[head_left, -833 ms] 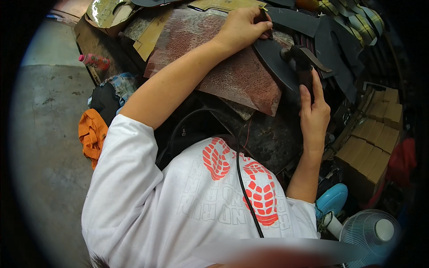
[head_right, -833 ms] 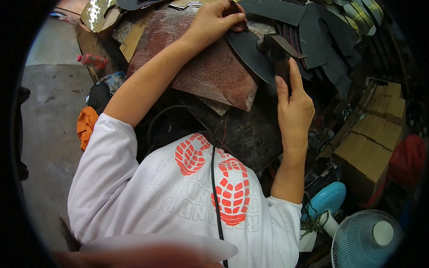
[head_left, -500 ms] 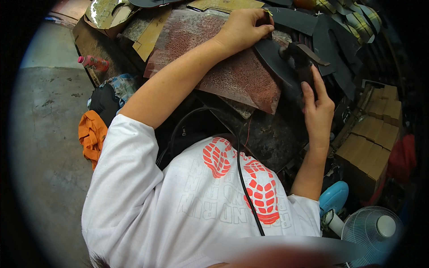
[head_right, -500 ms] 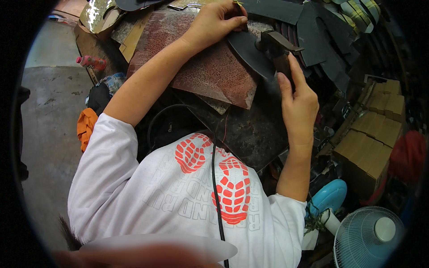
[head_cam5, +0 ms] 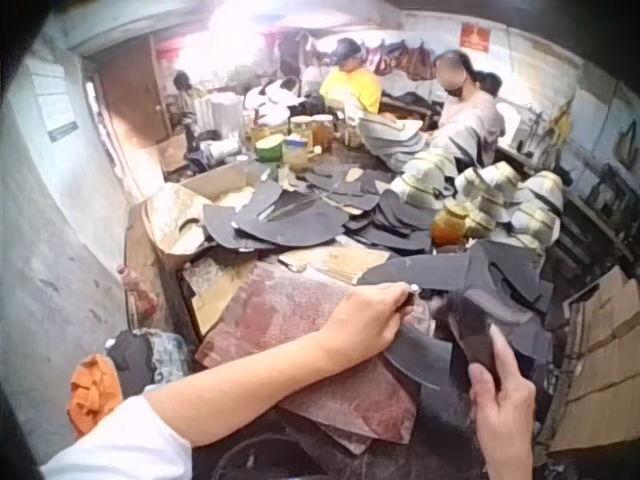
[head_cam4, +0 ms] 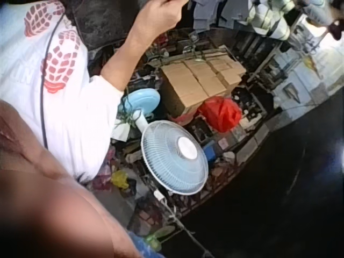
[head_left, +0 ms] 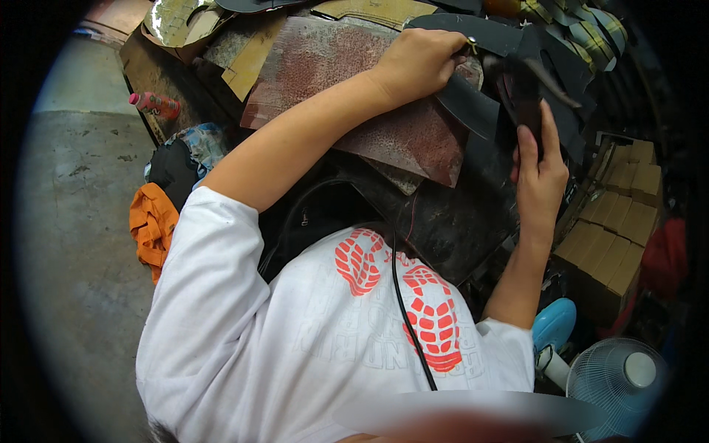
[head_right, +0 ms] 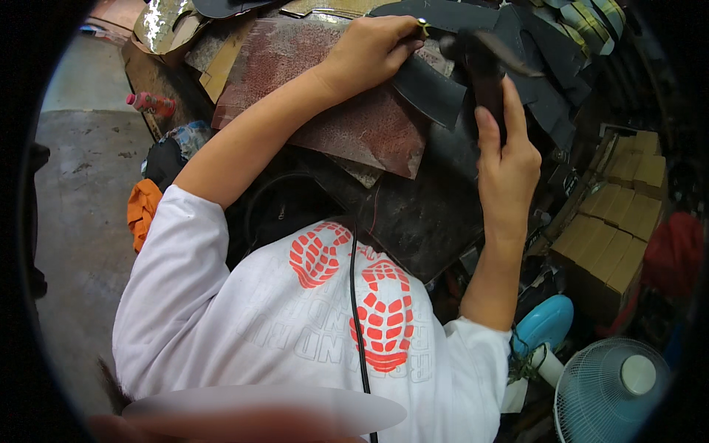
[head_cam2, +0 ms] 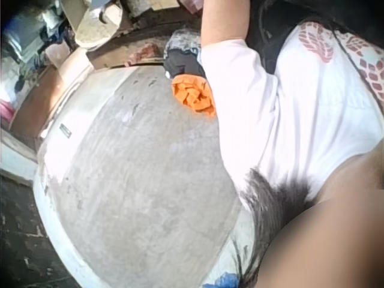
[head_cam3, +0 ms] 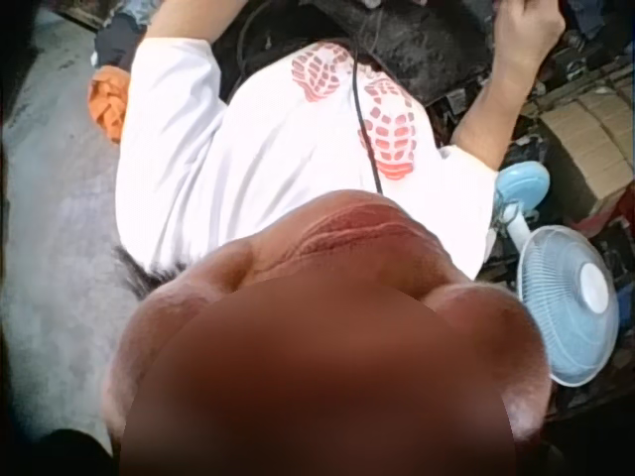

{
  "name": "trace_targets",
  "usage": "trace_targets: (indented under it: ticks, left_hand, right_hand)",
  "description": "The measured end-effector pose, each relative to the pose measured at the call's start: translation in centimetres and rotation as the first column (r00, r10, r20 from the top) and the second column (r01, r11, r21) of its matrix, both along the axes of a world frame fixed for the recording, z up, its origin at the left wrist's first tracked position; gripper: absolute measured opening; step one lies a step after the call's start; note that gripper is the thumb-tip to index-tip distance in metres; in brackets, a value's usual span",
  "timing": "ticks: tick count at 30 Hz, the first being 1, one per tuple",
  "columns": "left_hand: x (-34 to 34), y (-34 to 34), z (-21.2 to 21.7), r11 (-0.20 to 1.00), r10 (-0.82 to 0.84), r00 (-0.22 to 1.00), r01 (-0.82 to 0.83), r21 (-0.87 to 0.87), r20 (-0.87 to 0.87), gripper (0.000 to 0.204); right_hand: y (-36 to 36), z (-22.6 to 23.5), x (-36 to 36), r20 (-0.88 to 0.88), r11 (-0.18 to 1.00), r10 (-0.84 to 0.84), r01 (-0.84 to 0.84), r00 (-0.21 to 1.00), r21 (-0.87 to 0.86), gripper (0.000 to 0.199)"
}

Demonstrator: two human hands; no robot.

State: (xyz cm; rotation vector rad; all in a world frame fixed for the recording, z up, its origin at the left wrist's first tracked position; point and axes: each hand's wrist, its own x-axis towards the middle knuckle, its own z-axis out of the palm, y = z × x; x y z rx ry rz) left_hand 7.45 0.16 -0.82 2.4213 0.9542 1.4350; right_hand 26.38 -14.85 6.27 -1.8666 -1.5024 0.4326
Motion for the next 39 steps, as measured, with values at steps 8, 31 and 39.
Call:
trace_targets:
  ticks: [8, 31, 39]
  left_hand:
    - [-0.3, 2.1, -2.0, 0.718, 0.041, 0.841, 0.350, -0.602, 0.539, 0.017]
    - [0.6, 0.6, -0.9, 0.997, -0.073, 0.997, 0.072, 0.024, 0.012, 0.024]
    - [1.0, 0.6, -1.5, 1.000, -0.025, 0.996, 0.024, 0.007, 0.081, 0.018]
  right_hand:
    - [-1.4, -4.2, 1.0, 0.203, 0.996, 0.058, -0.041, 0.977, -0.085, 0.051]
    - [-1.8, 8.3, 1.0, -0.058, 0.695, 0.219, -0.114, 0.974, 0.710, 0.070]
    - [-1.4, -2.3, 1.1, 0.101, 0.998, 0.058, -0.057, 0.993, -0.010, 0.048]
